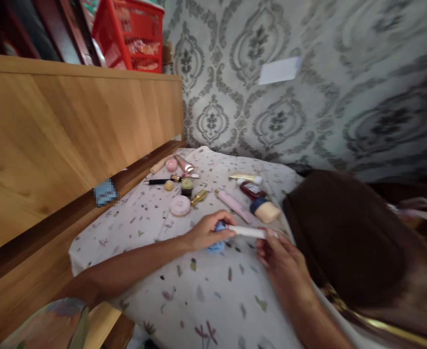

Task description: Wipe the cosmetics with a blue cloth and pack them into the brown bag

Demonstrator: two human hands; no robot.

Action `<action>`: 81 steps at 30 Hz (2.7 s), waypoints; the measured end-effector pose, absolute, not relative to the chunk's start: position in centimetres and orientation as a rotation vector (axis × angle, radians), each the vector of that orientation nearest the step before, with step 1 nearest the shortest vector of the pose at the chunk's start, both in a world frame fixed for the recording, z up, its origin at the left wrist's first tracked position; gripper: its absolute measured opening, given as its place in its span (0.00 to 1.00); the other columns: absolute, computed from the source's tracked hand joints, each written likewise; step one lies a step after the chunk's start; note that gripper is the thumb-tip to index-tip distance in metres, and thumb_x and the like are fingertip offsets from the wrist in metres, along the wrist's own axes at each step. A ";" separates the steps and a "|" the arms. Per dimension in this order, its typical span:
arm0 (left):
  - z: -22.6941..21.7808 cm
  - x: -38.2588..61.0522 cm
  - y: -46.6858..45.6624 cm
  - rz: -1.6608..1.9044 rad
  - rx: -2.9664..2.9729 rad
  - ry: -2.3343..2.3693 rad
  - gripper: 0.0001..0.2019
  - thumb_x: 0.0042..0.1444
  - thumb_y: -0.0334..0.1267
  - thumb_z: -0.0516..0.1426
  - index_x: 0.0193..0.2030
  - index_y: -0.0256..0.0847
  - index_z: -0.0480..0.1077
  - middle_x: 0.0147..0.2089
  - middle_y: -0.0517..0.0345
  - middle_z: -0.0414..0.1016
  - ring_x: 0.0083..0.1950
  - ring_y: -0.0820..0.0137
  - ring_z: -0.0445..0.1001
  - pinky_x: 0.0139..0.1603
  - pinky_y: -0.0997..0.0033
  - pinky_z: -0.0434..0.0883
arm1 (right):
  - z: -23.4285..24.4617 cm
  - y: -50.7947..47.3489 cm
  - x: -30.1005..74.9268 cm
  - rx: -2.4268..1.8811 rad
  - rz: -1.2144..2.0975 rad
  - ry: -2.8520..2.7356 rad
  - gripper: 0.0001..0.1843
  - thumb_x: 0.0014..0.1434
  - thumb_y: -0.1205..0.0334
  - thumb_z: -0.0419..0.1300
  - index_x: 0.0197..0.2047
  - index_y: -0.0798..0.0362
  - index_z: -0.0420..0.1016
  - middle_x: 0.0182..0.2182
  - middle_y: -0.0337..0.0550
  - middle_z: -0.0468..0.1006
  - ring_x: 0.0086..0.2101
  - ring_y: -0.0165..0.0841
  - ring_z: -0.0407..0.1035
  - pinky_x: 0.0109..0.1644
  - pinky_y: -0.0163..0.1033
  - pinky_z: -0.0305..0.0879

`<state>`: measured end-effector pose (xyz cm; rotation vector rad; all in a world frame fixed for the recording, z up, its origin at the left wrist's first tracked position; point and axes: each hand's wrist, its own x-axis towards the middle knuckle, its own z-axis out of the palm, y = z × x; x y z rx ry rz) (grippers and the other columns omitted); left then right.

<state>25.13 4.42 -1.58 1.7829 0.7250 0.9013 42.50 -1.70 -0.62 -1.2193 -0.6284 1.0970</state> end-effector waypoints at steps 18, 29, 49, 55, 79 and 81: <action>-1.3 26.0 3.5 0.787 1.610 0.919 0.22 0.54 0.58 0.60 0.44 0.41 0.70 0.20 0.72 0.59 0.14 0.80 0.53 0.13 0.81 0.53 | -2.7 -2.0 44.1 -0.994 1.091 -0.910 0.30 0.48 0.37 0.69 0.44 0.52 0.75 0.24 0.34 0.73 0.22 0.27 0.63 0.23 0.32 0.53; -1.0 26.6 3.4 0.764 1.582 0.981 0.25 0.49 0.63 0.60 0.39 0.40 0.71 0.19 0.71 0.57 0.14 0.79 0.53 0.12 0.80 0.53 | -2.9 -1.7 44.2 -0.979 1.051 -0.881 0.28 0.47 0.35 0.68 0.35 0.51 0.69 0.23 0.34 0.72 0.21 0.26 0.61 0.21 0.31 0.51; -2.2 26.4 3.9 0.765 1.399 0.989 0.25 0.52 0.64 0.60 0.38 0.42 0.66 0.19 0.74 0.53 0.13 0.81 0.49 0.08 0.84 0.49 | -2.7 -1.5 44.6 -0.994 0.904 -0.963 0.27 0.50 0.37 0.67 0.40 0.51 0.72 0.23 0.32 0.68 0.20 0.25 0.62 0.21 0.31 0.52; -2.2 26.4 3.9 0.787 1.346 0.978 0.31 0.48 0.68 0.61 0.44 0.42 0.66 0.19 0.75 0.54 0.12 0.81 0.48 0.07 0.83 0.48 | -2.8 -1.5 44.8 -1.014 0.881 -0.999 0.26 0.51 0.38 0.67 0.41 0.51 0.74 0.24 0.34 0.68 0.23 0.27 0.64 0.22 0.31 0.53; -2.2 26.2 4.5 0.754 1.477 1.024 0.35 0.43 0.72 0.60 0.41 0.40 0.71 0.23 0.65 0.65 0.19 0.76 0.59 0.16 0.79 0.54 | 7.6 -7.5 52.0 -1.249 0.177 -1.555 0.14 0.65 0.55 0.59 0.50 0.52 0.78 0.37 0.43 0.76 0.34 0.31 0.68 0.35 0.36 0.64; -2.3 26.2 4.5 0.743 1.473 1.048 0.37 0.41 0.73 0.60 0.42 0.40 0.71 0.23 0.66 0.65 0.18 0.77 0.57 0.15 0.79 0.53 | 8.3 -7.7 52.9 -1.249 0.172 -1.534 0.14 0.64 0.55 0.60 0.49 0.52 0.78 0.35 0.43 0.76 0.34 0.31 0.68 0.35 0.36 0.64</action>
